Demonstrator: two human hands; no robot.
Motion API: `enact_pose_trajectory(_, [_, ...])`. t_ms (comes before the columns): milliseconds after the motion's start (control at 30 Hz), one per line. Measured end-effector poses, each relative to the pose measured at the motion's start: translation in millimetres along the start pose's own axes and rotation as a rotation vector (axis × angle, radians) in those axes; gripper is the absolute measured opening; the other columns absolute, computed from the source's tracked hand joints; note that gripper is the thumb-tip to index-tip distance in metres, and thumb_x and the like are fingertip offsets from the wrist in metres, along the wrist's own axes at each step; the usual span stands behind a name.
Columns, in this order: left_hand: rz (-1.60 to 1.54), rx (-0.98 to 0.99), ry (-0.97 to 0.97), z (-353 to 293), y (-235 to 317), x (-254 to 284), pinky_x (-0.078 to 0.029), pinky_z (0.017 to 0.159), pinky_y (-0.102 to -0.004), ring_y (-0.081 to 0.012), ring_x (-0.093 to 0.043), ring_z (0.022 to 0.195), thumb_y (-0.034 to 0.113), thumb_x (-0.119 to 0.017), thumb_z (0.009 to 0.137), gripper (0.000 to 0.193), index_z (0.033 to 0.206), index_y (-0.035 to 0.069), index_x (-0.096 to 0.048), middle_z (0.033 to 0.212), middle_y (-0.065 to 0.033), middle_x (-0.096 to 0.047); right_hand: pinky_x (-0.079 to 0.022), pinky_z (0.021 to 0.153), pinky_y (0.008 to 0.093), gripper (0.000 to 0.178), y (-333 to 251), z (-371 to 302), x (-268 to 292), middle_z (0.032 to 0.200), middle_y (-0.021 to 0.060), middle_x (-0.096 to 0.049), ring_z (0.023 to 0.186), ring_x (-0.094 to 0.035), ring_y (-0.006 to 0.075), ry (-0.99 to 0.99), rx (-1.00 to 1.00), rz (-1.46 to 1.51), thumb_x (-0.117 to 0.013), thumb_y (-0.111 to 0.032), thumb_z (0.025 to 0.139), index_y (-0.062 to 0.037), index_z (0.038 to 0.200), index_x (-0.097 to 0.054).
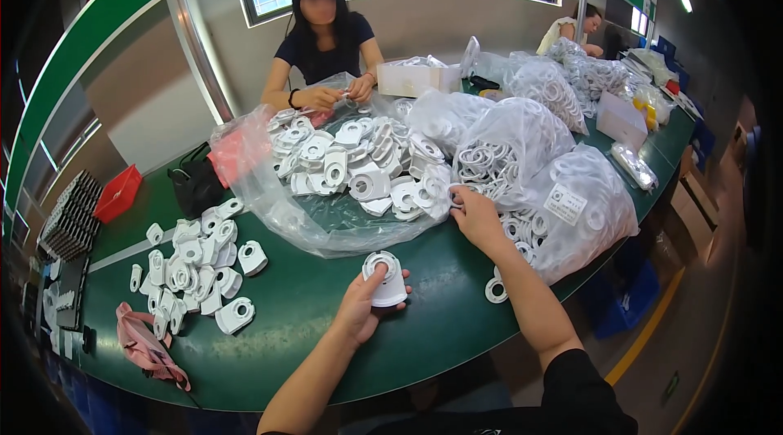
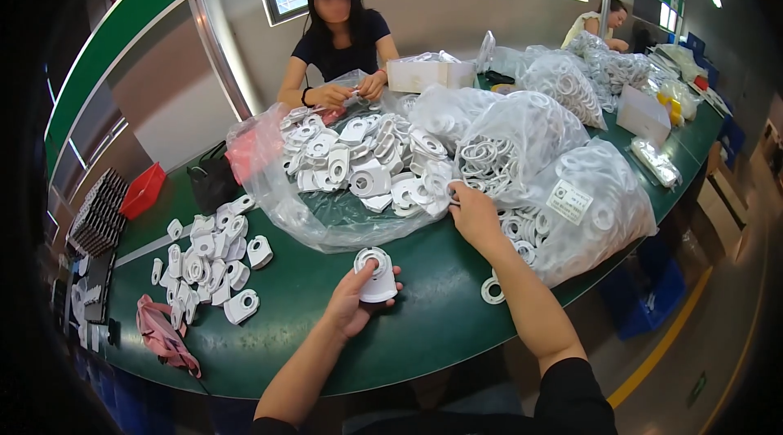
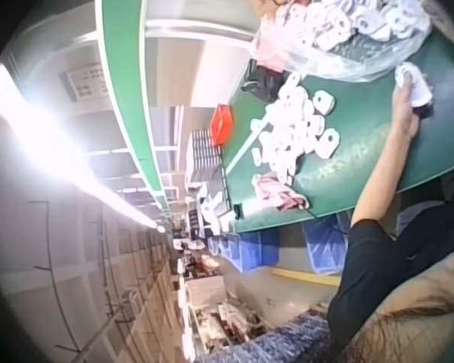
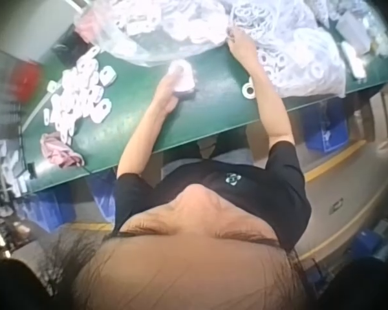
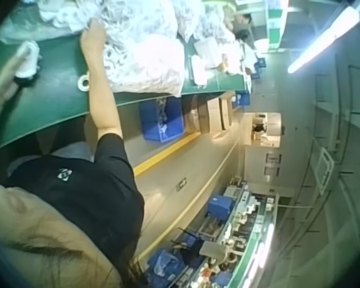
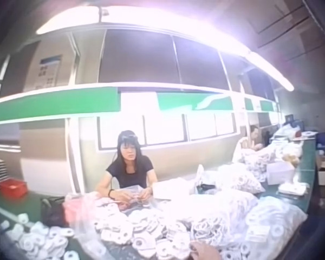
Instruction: Manually snapping white plastic rings into housing components on a factory assembly line.
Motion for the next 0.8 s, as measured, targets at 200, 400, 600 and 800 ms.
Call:
enact_pose_trajectory(200, [0.068,-0.030,-0.068,-2.1,-0.8,-3.4,-0.055,0.069,-0.0358,-0.0288,-0.062,0.093,0.000,-0.053,0.083,0.038,0.120,0.002,-0.043,0.111,-0.0168,-0.057,-0.045,0.057,0.0297,0.015,-13.8,8.7,30.4,0.074,0.0132,-0.064,0.061,-0.059,0.0191,0.230,-0.047,0.262,-0.064,-0.011,0.080,-0.0006,0.090,-0.066])
enact_pose_trajectory(400, [0.134,-0.052,-0.043,-1.5,3.3,-3.7,-0.056,0.066,-0.0318,-0.0281,-0.063,0.093,-0.006,-0.049,0.077,0.045,0.121,0.001,-0.041,0.111,-0.0165,-0.058,-0.043,0.061,0.0234,0.011,-76.9,-11.4,17.4,0.078,0.0065,-0.064,0.068,-0.057,0.0119,0.065,0.359,0.316,-0.064,-0.004,0.080,-0.0008,0.090,-0.066])
enact_pose_trajectory(600, [0.165,-0.056,-0.011,-1.8,7.9,-0.5,-0.055,0.063,-0.0277,-0.0264,-0.063,0.093,-0.005,-0.047,0.074,0.050,0.123,0.003,-0.041,0.111,-0.0149,-0.059,-0.046,0.065,0.0256,0.012,-98.6,-23.2,-1.6,0.083,0.0067,-0.064,0.074,-0.060,0.0167,-0.349,0.313,0.508,-0.065,-0.004,0.079,-0.0023,0.090,-0.066])
enact_pose_trajectory(800, [0.159,-0.058,-0.005,-2.2,8.3,0.2,-0.054,0.061,-0.0266,-0.0266,-0.064,0.092,-0.004,-0.047,0.074,0.049,0.122,0.003,-0.042,0.110,-0.0142,-0.059,-0.047,0.075,0.0314,0.015,-109.3,-33.3,-11.7,0.092,0.0079,-0.063,0.086,-0.060,0.0212,-0.552,0.409,0.558,-0.065,-0.006,0.078,-0.0055,0.093,-0.066])
Point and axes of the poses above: each hand's wrist, its own z-axis towards the middle knuckle, its own x-axis out of the back of the hand, y = z × x, the point moved 6 cm from there along z, towards the middle knuckle
